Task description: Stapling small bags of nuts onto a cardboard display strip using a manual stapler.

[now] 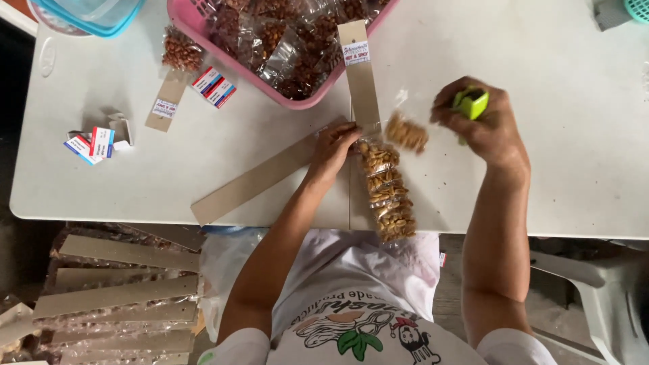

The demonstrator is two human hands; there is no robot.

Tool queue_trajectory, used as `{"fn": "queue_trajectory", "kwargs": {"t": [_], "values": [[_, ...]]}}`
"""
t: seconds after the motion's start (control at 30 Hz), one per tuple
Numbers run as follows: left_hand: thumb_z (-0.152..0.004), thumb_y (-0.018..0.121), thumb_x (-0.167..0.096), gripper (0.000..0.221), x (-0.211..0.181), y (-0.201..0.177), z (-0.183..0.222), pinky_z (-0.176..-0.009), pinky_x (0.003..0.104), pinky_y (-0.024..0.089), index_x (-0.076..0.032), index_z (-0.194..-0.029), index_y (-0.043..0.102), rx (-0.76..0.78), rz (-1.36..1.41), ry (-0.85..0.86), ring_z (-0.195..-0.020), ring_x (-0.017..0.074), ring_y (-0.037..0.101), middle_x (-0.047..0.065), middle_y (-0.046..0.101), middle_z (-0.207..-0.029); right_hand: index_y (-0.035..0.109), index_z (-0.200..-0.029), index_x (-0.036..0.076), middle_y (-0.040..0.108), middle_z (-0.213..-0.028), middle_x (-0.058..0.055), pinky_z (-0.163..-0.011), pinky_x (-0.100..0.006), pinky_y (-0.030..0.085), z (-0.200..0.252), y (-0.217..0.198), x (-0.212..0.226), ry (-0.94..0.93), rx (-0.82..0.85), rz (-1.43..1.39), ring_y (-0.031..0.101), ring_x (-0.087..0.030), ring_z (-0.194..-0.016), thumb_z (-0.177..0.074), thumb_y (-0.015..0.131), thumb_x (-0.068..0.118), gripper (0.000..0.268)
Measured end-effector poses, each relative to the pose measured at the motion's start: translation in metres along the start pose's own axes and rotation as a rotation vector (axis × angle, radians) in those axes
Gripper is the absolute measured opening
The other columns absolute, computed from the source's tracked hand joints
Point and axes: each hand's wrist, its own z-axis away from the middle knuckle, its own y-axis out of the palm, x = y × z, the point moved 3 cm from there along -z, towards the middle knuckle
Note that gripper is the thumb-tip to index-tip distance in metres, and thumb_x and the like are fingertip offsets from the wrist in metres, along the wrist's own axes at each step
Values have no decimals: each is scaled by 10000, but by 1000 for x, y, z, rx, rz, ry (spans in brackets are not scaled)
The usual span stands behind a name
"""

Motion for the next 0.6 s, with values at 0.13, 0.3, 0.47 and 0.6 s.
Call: {"fn": "queue_trajectory", "kwargs": {"t": [0.13, 0.3, 0.47, 0.6], "values": [[-902, 729, -331, 313, -9, 2, 4, -718, 314, 627, -36, -1005, 713, 43, 136, -38, -774, 138, 692, 41, 645, -830, 726, -1064, 47, 729, -882, -99, -782, -315, 540, -17, 46, -10, 66, 130, -143, 688, -165, -834, -799, 840, 33, 289], [-913, 766, -375, 306, -30, 4, 13, -737, 331, 627, -69, -914, 771, 63, -25, 78, -828, 149, 704, 59, 689, -811, 684, -1102, 16, 743, -883, -115, -654, -247, 569, -35, 66, -28, 153, 163, -223, 715, -146, -748, -815, 811, 7, 314], [-962, 714, -265, 263, -32, 3, 13, -701, 378, 576, -41, -854, 799, 13, -321, 271, -905, 159, 666, 148, 760, -782, 687, -1103, -8, 740, -846, -133, -623, -254, 575, -37, 69, -19, 145, 197, -206, 706, -149, -704, -811, 810, -9, 317], [-957, 735, -265, 245, -21, 12, 18, -674, 362, 602, -62, -840, 808, -13, -317, 292, -857, 128, 683, 115, 755, -746, 688, -1151, -15, 717, -829, -136, -597, -258, 565, -43, 61, -19, 145, 32, -302, 701, -164, -681, -943, 684, 47, 217]]}}
